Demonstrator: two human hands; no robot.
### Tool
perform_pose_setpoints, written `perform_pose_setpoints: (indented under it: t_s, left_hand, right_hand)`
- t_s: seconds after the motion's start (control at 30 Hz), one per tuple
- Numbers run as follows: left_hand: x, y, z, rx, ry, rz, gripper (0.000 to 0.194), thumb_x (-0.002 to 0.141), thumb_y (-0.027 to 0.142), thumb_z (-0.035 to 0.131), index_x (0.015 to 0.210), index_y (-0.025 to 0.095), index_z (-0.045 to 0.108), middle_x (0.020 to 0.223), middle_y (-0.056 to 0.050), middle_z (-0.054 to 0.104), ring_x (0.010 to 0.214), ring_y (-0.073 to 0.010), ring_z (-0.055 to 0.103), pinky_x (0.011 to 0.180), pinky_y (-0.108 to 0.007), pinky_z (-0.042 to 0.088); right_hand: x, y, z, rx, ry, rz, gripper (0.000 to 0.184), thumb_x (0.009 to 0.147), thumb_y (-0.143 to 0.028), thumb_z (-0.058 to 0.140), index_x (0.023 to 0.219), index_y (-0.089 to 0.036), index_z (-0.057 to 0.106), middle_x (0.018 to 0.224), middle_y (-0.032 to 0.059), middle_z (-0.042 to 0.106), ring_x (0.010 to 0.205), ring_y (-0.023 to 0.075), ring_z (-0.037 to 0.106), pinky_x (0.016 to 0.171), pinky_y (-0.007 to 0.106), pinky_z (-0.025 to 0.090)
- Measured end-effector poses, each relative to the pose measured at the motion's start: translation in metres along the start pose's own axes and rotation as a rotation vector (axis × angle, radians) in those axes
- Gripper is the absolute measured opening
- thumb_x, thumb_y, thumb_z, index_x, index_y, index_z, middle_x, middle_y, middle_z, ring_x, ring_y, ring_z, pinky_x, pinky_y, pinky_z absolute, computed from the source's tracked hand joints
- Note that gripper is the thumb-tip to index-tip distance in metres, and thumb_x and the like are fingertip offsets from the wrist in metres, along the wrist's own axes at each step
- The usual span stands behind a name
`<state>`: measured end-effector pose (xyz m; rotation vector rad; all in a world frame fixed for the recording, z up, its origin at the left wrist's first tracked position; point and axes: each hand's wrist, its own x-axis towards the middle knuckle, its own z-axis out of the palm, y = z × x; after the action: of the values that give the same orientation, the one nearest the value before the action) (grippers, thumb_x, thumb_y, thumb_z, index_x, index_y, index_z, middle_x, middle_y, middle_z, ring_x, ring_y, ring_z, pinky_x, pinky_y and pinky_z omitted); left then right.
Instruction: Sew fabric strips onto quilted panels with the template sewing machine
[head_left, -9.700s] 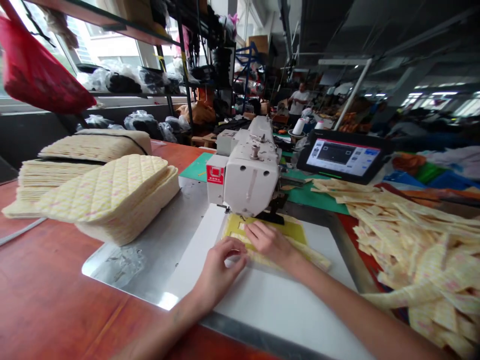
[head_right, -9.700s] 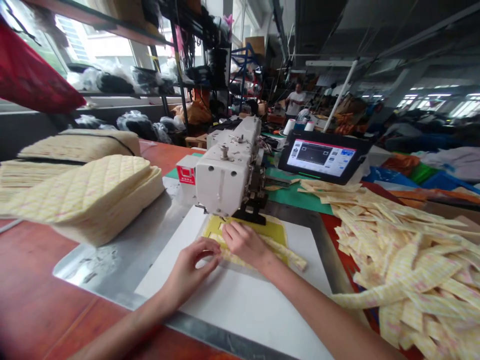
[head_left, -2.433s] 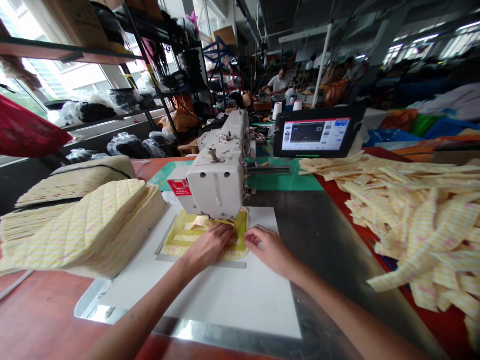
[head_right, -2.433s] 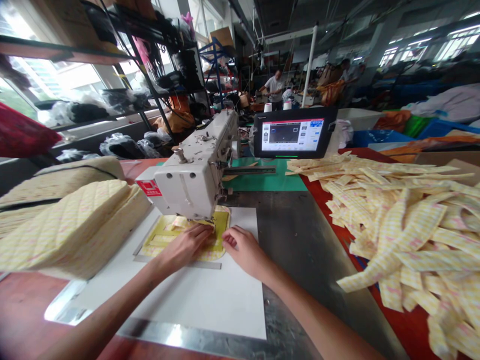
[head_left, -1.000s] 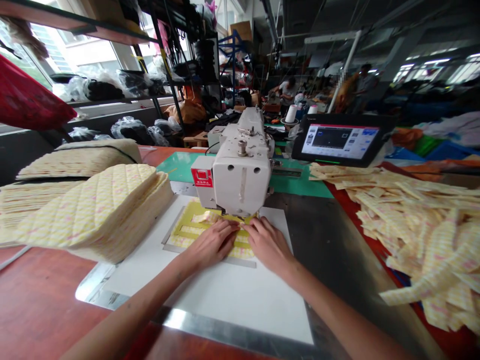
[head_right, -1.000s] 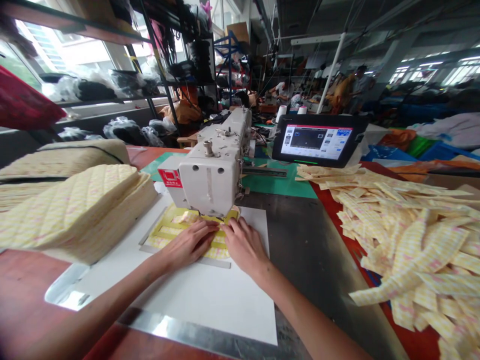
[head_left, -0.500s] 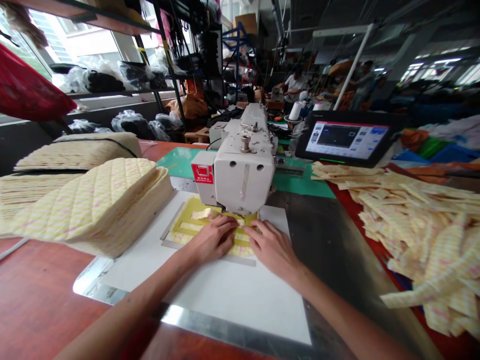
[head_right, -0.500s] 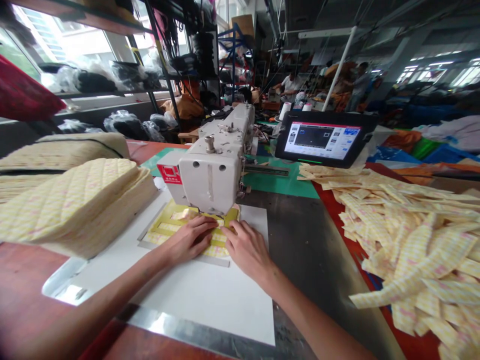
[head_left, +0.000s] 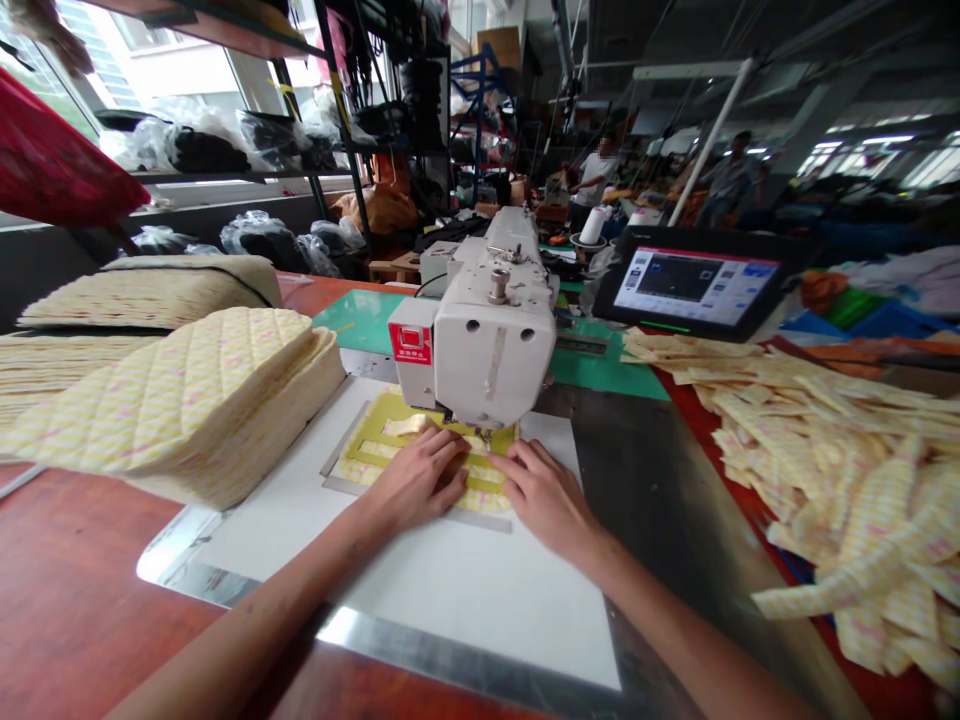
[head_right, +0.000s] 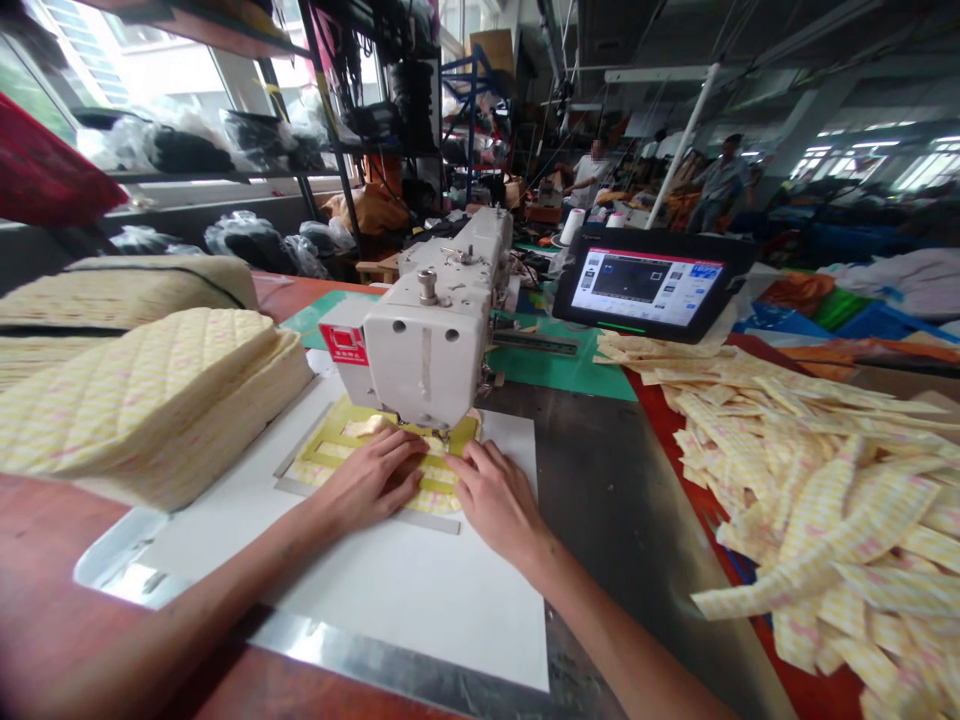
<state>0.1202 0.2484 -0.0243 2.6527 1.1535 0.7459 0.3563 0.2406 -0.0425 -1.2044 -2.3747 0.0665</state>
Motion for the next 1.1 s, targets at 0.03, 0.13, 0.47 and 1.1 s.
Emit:
perform_pose_setpoints:
  t_s: [0.03,0.13,0.47,1.1]
  left_hand:
    - [0.001,0.001,0.001,-0.022,0.014,-0.014,0.026,0.096,0.023,0.055,0.118,0.013,0.065,0.112,-0.012,0.067,0.102,-0.0260,0.060,0.097,-0.043,0.051]
    - [0.004,0.004,0.004,-0.078,0.049,-0.041,0.026,0.091,0.026,0.061,0.114,0.014,0.066,0.111,-0.012,0.069,0.102,-0.0259,0.063,0.096,-0.041,0.052]
    - [0.018,-0.005,0.013,-0.112,0.110,-0.102,0.026,0.088,0.019,0.060,0.110,0.013,0.072,0.109,-0.012,0.075,0.098,-0.0255,0.068,0.091,-0.038,0.055]
    - [-0.004,-0.004,0.006,-0.169,0.121,-0.096,0.025,0.088,0.017,0.058,0.110,0.016,0.070,0.110,-0.012,0.073,0.102,-0.0248,0.066,0.094,-0.039,0.054]
  right_hand:
    - [-0.002,0.001,-0.001,0.002,0.000,0.002,0.041,0.094,-0.007,0.053,0.128,-0.026,0.068,0.100,0.0070,0.064,0.099,0.0260,0.061,0.087,0.041,0.056]
    - [-0.006,0.006,-0.004,0.008,-0.003,0.009,0.043,0.095,-0.007,0.052,0.130,-0.027,0.068,0.099,0.0064,0.063,0.098,0.0257,0.060,0.087,0.041,0.057]
    - [-0.001,0.019,-0.003,0.007,0.043,-0.025,0.037,0.097,-0.009,0.051,0.125,-0.024,0.070,0.097,0.0060,0.067,0.095,0.0233,0.064,0.086,0.037,0.058]
    - [-0.009,-0.002,0.003,0.035,0.032,-0.021,0.036,0.095,-0.006,0.052,0.120,-0.021,0.073,0.096,0.0073,0.072,0.093,0.0246,0.067,0.084,0.038,0.058]
